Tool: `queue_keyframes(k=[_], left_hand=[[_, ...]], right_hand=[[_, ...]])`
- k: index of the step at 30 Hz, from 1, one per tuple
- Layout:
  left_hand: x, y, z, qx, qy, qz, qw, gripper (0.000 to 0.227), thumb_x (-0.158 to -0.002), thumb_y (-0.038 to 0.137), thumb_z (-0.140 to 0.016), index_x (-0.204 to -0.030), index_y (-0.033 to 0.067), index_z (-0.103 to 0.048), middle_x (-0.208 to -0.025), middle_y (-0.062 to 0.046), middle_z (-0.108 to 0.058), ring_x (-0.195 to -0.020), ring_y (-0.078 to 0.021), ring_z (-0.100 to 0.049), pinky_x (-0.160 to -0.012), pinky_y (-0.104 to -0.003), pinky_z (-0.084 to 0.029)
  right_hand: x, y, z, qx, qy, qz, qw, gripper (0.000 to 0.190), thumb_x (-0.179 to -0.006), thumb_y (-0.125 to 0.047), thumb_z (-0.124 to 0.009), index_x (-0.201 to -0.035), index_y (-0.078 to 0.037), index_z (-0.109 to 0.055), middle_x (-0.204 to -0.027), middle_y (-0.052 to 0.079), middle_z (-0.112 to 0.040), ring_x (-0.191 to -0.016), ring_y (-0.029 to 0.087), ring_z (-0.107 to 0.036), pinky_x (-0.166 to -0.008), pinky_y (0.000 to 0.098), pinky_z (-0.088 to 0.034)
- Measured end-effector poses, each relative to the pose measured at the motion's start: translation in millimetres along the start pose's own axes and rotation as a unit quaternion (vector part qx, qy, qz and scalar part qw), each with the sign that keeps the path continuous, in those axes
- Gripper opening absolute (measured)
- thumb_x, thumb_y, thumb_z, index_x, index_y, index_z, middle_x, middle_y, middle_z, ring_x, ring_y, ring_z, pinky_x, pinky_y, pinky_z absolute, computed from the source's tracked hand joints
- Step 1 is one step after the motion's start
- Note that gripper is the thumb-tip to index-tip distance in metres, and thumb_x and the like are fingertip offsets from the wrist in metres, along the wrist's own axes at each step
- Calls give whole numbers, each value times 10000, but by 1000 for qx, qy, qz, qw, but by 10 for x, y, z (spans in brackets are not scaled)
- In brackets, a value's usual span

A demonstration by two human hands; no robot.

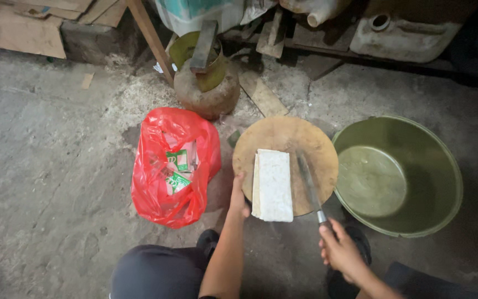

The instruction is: The person sharpens a knife on a whetstone, then unpacks two blocks of tofu from a red plastic bag. They slice each block into strips and then into small cubes on a round wooden cutting board, transferring the cubes into a green basin.

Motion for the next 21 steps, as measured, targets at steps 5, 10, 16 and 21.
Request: queue_keyframes(k=[5, 10, 16, 21], left_hand=[[187, -106, -141, 30, 32, 2, 999, 845, -858, 630, -578, -1496, 89, -466, -1444, -158, -601, -1323, -332, -570, -1111, -480, -445], [404, -241, -236, 42, 214, -33, 975, 763, -898, 545, -632, -1471, 114, -370, -1371, -138, -568, -1329, -363, -550, -1137, -535, -454], [1009, -53, -515, -589, 218, -249, 737, 491, -985, 414, -580, -1268, 13, -611, -1210, -271, -633, -1214, -445, -583, -1062, -493, -440], [1111, -119, -815, -684, 140, -276, 661, 627, -834, 324, -786, -1226, -113, -566, -1185, -407, -573, -1150, -551, -567, -968, -527, -472]], right_hand=[[96, 83, -296, 44, -20, 47, 998, 544, -959, -370, -579, -1476, -223, -499, -742, 36, -613, -540, 127, -580, -459, 310, -482], [44, 111, -293, 69, -36, 52, 996, 526, -958, -352, -599, -1458, -212, -515, -748, 33, -652, -547, 142, -613, -462, 316, -486], [144, 230, -409, 55, -10, 41, 998, 603, -984, -353, -595, -1545, -279, -385, -699, 67, -637, -513, 172, -600, -456, 334, -501], [298, 201, -684, 22, -26, 65, 997, 694, -969, -345, -565, -1598, -321, -273, -643, 78, -588, -465, 176, -560, -434, 347, -492]])
Point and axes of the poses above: each hand's wrist, its own x-axis away from the middle knuckle, its own z-axis out of the back of the hand, y = z × x, the point moved 2 cm from there along -x, towards the middle knuckle
